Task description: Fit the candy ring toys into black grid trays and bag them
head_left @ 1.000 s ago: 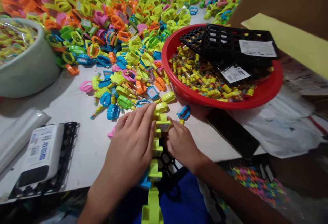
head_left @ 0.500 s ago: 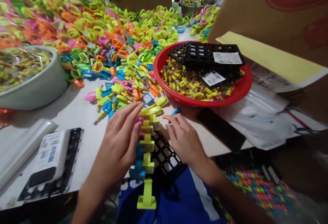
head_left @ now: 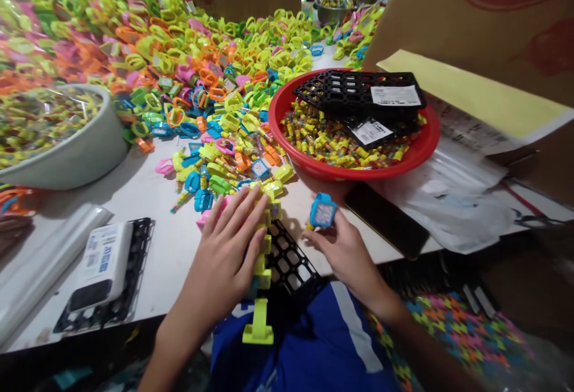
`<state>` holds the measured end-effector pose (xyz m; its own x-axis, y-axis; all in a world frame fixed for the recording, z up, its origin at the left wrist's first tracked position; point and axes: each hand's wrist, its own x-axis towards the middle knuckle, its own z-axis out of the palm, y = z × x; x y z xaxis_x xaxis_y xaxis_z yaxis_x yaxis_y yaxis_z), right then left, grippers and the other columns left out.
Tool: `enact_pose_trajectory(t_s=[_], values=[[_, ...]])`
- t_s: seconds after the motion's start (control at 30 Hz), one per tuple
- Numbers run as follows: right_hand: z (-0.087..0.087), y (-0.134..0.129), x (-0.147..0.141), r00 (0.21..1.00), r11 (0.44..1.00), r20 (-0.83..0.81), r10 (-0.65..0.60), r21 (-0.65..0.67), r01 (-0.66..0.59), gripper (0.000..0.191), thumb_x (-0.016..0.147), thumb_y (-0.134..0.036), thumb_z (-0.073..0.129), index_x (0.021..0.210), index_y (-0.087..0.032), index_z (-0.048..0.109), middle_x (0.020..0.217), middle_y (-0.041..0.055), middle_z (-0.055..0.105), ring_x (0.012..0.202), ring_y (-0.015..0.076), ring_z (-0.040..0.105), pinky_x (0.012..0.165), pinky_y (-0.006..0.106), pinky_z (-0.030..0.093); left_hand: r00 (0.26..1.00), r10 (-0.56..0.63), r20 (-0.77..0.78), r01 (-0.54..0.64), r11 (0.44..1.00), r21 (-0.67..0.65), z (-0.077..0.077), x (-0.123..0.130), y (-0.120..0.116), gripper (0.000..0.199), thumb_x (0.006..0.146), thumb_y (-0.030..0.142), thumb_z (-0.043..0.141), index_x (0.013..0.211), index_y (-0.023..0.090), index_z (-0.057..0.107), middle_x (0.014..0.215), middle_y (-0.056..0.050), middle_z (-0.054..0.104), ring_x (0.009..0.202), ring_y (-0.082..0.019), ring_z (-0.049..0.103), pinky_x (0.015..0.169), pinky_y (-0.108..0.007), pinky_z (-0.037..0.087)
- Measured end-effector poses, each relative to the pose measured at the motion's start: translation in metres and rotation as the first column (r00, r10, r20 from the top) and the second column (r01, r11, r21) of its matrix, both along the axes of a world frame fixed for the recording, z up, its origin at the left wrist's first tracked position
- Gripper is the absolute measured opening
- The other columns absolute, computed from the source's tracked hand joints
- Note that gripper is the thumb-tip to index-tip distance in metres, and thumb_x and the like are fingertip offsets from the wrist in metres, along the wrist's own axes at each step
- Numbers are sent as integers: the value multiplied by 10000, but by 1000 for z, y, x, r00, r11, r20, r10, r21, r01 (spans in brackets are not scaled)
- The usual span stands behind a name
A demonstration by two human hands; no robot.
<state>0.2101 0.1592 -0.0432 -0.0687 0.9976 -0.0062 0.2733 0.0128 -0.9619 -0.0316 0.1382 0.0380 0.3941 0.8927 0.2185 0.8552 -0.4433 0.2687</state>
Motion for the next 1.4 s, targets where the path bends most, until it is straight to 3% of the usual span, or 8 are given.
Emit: enact_pose_trajectory(t_s=[0.13, 0.27, 0.4, 0.6, 0.93, 1.13, 1.27, 1.4], values=[[0, -6, -26, 991, 998, -122, 50, -24, -53, 247, 915, -396, 789, 1087, -220, 760, 1036, 78, 823, 964, 268, 797, 908, 405, 648, 1000, 15, 3, -15, 1000, 20, -1, 2, -1, 548, 1173, 287, 365, 1718, 246, 322, 1810, -10, 348, 1710, -153, 216, 1422, -434, 116], [-2, -7, -41, 993, 995, 66, 93, 24, -95, 89, 955, -282, 685, 963, -240, 763, 1016, 83, 833, 929, 272, 803, 870, 398, 652, 1000, 17, 15, -17, 1000, 13, 0, 3, -2, 549, 1172, 276, 367, 1718, 239, 321, 1810, -11, 348, 1711, -149, 213, 1418, -410, 86], [-9, -9, -40, 942, 985, 320, 102, 100, -140, 129, 972, -213, 619, 1014, -238, 738, 1018, 100, 812, 953, 287, 789, 863, 399, 649, 998, 9, 57, -10, 1000, 10, 0, 2, -2, 555, 1163, 241, 383, 1714, 233, 313, 1793, -6, 386, 1704, -128, 223, 1411, -375, 78], [-9, -10, -38, 860, 911, 472, 193, 240, -336, 301, 986, -96, 465, 1203, -181, 655, 1130, 141, 754, 1055, 274, 751, 971, 401, 637, 991, -5, 135, 7, 1000, -12, 3, -1, -4, 562, 1145, 204, 392, 1698, 287, 335, 1768, -4, 431, 1686, -158, 295, 1406, -439, 159], [-8, -10, -49, 762, 887, 616, 201, 216, -409, 359, 858, -32, 472, 1155, -165, 625, 1095, 161, 740, 1066, 300, 723, 989, 451, 650, 986, 10, 164, -5, 999, -31, 4, 2, -3, 528, 1139, 183, 409, 1663, 252, 392, 1768, 3, 434, 1691, -128, 263, 1405, -387, 128], [6, -10, -55, 667, 897, 711, 223, 118, -425, 454, 863, -14, 450, 1262, -91, 651, 1180, 217, 743, 1113, 329, 728, 1039, 487, 635, 990, 0, 139, 2, 1000, -14, 3, 1, -3, 560, 1133, 172, 402, 1688, 239, 358, 1785, -2, 402, 1698, -142, 248, 1408, -393, 119], [17, -2, -39, 769, 893, 541, 341, 70, -445, 428, 925, -22, 428, 1257, -147, 667, 1208, 159, 749, 1122, 297, 735, 1010, 455, 634, 991, 3, 136, -3, 1000, -2, 4, 0, -3, 583, 1125, 166, 408, 1698, 248, 343, 1784, 7, 403, 1696, -138, 249, 1406, -379, 119], [20, 28, -25, 924, 950, 332, 192, 173, -260, 337, 1072, -87, 401, 1187, -229, 683, 1135, 61, 736, 1012, 214, 739, 923, 350, 608, 990, 3, 141, -3, 1000, -4, 2, 0, -3, 595, 1123, 165, 409, 1705, 260, 334, 1782, 14, 406, 1694, -137, 254, 1405, -375, 117]])
